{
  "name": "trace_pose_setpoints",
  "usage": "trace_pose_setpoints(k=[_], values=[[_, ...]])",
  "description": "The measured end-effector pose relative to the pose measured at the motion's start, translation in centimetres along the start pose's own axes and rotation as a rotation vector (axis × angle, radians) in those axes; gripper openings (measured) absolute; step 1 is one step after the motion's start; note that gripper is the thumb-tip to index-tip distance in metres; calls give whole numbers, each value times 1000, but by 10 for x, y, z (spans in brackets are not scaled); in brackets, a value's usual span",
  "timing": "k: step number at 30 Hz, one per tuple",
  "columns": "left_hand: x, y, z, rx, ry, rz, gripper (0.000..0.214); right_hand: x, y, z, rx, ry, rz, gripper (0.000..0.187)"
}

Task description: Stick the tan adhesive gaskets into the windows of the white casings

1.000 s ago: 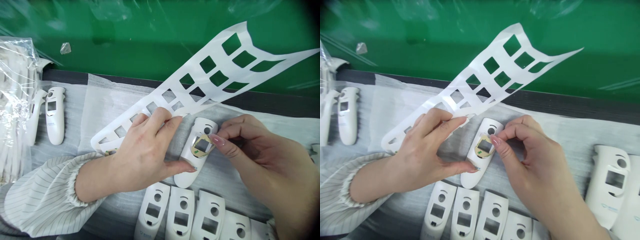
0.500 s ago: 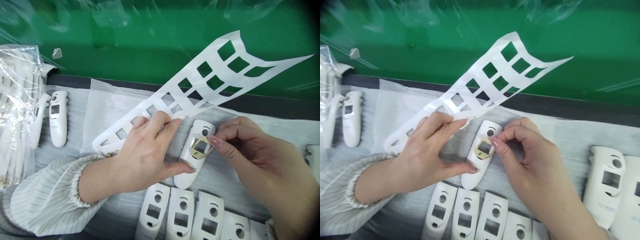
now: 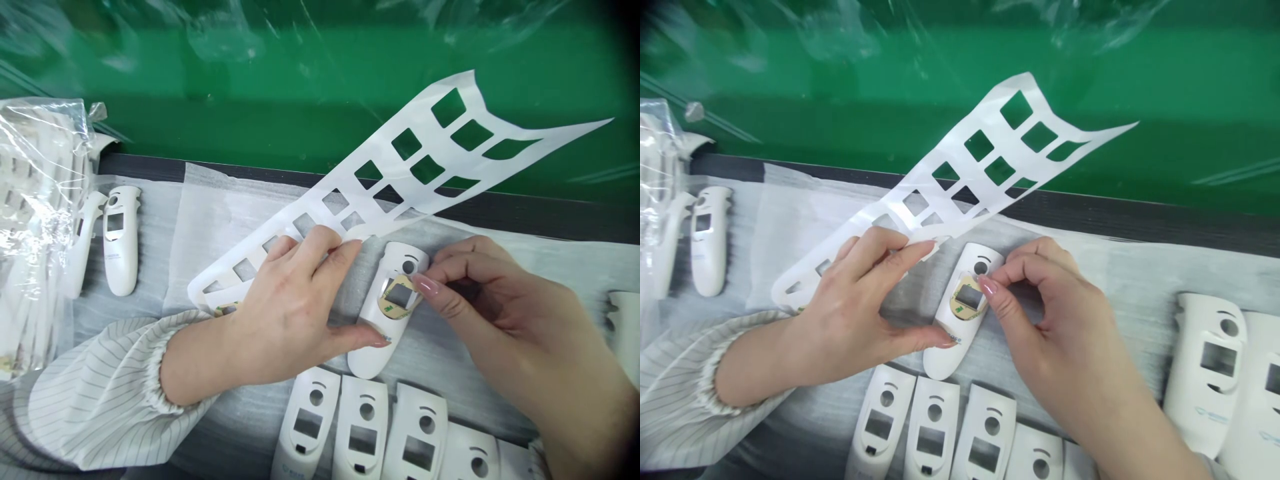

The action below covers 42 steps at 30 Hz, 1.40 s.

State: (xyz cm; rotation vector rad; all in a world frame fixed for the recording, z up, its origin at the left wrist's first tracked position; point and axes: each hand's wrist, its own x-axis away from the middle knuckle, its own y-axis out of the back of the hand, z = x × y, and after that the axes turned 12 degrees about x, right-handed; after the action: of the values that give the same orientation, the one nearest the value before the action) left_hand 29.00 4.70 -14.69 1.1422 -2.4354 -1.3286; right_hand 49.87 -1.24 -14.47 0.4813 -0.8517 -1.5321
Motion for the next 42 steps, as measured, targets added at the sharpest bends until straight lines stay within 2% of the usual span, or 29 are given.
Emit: trace_pose_setpoints(k=[15,22,27,36,42], values=[[-1,1,1,15,-19,4,76,1,0,5,102,2,-38,22],[0,0,1,23,-20,3,76,-2,-4,8,71,-17,-66,24],[-1,0,1,21,-31,3,80,-1,-7,6,93,20,-134,26],[0,0,1,1,-44,2,80,-1,-9,4,125,50,-179,26],[0,4,-1,-10,-71,107,75,2,-10,8,196,100,-244,26]])
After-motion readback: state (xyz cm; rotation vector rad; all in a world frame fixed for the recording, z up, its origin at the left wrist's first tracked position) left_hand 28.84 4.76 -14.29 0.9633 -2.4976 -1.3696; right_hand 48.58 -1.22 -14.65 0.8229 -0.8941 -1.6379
